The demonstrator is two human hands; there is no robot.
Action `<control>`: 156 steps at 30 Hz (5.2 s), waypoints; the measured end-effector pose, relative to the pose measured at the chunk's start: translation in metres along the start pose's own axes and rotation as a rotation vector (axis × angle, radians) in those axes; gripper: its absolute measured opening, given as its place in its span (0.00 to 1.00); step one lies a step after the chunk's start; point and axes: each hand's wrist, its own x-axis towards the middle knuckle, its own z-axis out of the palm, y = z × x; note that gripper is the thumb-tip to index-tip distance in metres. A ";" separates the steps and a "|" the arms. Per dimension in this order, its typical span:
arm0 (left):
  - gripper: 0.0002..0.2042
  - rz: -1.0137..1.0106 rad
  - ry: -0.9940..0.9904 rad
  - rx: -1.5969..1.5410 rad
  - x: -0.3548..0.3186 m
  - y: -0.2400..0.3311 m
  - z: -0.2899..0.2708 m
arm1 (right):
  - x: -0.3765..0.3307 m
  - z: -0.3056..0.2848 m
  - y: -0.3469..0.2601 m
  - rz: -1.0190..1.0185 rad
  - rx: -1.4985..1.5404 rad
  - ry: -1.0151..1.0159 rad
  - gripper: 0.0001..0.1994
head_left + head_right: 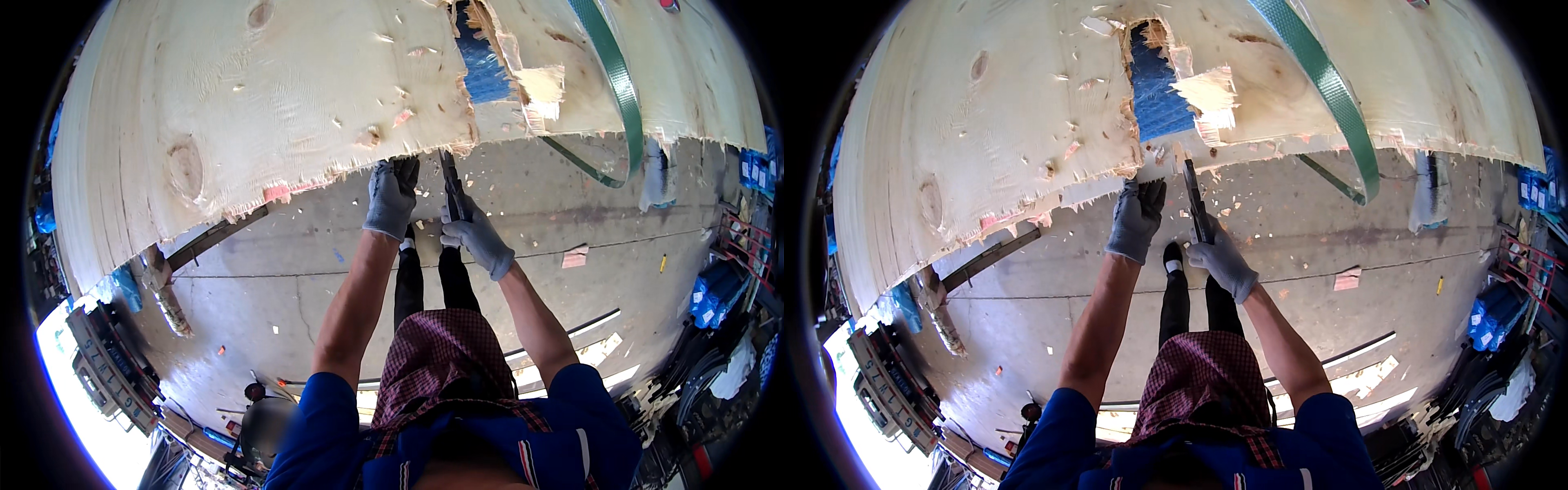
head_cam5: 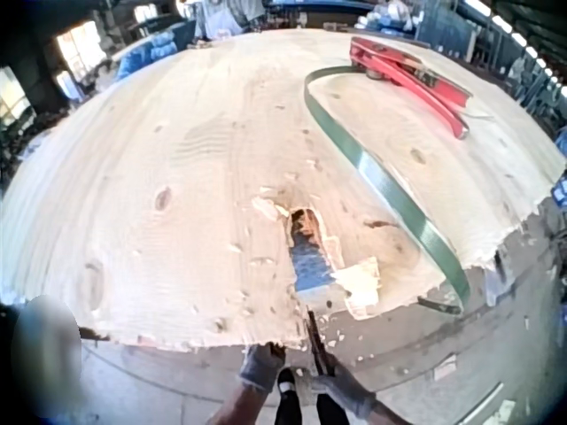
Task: The person uses pliers to chip and remove sections of a large curved wooden panel, creating a rectangular cutout. The person then picks up a clamp and a strap, walks to a tool cart, and places them there.
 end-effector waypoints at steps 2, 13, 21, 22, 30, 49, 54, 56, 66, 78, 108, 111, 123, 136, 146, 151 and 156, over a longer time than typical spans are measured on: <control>0.08 0.000 0.011 -0.016 0.002 0.000 -0.001 | 0.004 0.003 -0.006 0.000 -0.054 0.023 0.23; 0.08 -0.042 0.026 -0.059 0.010 -0.004 -0.009 | 0.011 0.031 0.007 0.099 0.132 0.141 0.18; 0.12 0.531 -0.207 0.522 0.020 -0.022 -0.036 | -0.038 0.031 0.018 0.168 0.101 0.174 0.14; 0.13 0.564 -0.213 0.562 0.019 -0.025 -0.039 | -0.036 0.033 0.011 0.106 0.088 0.180 0.14; 0.11 -0.005 -0.036 -0.013 0.000 -0.001 -0.004 | 0.014 0.040 -0.019 -0.032 0.016 0.226 0.23; 0.11 0.641 -0.267 0.915 0.009 -0.017 -0.033 | 0.151 -0.060 0.056 -0.589 -1.190 0.623 0.10; 0.14 0.571 -0.251 0.844 0.021 -0.009 -0.059 | 0.119 -0.025 0.041 -0.410 -1.020 0.497 0.08; 0.15 0.657 -0.298 1.080 0.025 -0.004 -0.056 | 0.098 0.004 0.017 -0.441 -0.571 0.195 0.06; 0.15 0.452 -0.368 0.810 -0.004 0.002 -0.020 | -0.022 0.012 -0.003 0.170 0.642 -0.719 0.19; 0.15 0.005 -0.093 0.032 -0.002 0.000 -0.003 | 0.021 -0.017 0.018 -0.164 -0.681 0.225 0.23; 0.17 -0.023 -0.086 0.205 -0.012 0.015 0.010 | 0.026 -0.015 0.031 0.347 0.865 -0.532 0.10; 0.17 -0.027 -0.105 0.176 -0.013 0.017 0.005 | -0.018 -0.018 0.084 0.331 0.267 -0.125 0.10; 0.14 -0.082 -0.125 0.170 0.002 0.015 -0.007 | 0.039 -0.007 0.007 -0.332 -0.730 0.323 0.23; 0.16 -0.055 -0.102 0.150 -0.005 0.010 -0.002 | 0.078 -0.002 -0.021 -0.309 -0.966 0.438 0.13; 0.16 -0.030 -0.078 0.146 -0.013 0.010 0.008 | 0.096 -0.034 -0.020 -0.156 -0.263 -0.132 0.11; 0.17 -0.073 -0.094 0.145 -0.013 0.013 0.007 | 0.102 -0.032 -0.012 -0.308 -0.576 0.099 0.09; 0.17 -0.067 -0.129 0.180 -0.013 0.014 0.007 | 0.121 -0.031 0.010 -0.535 -1.038 0.489 0.07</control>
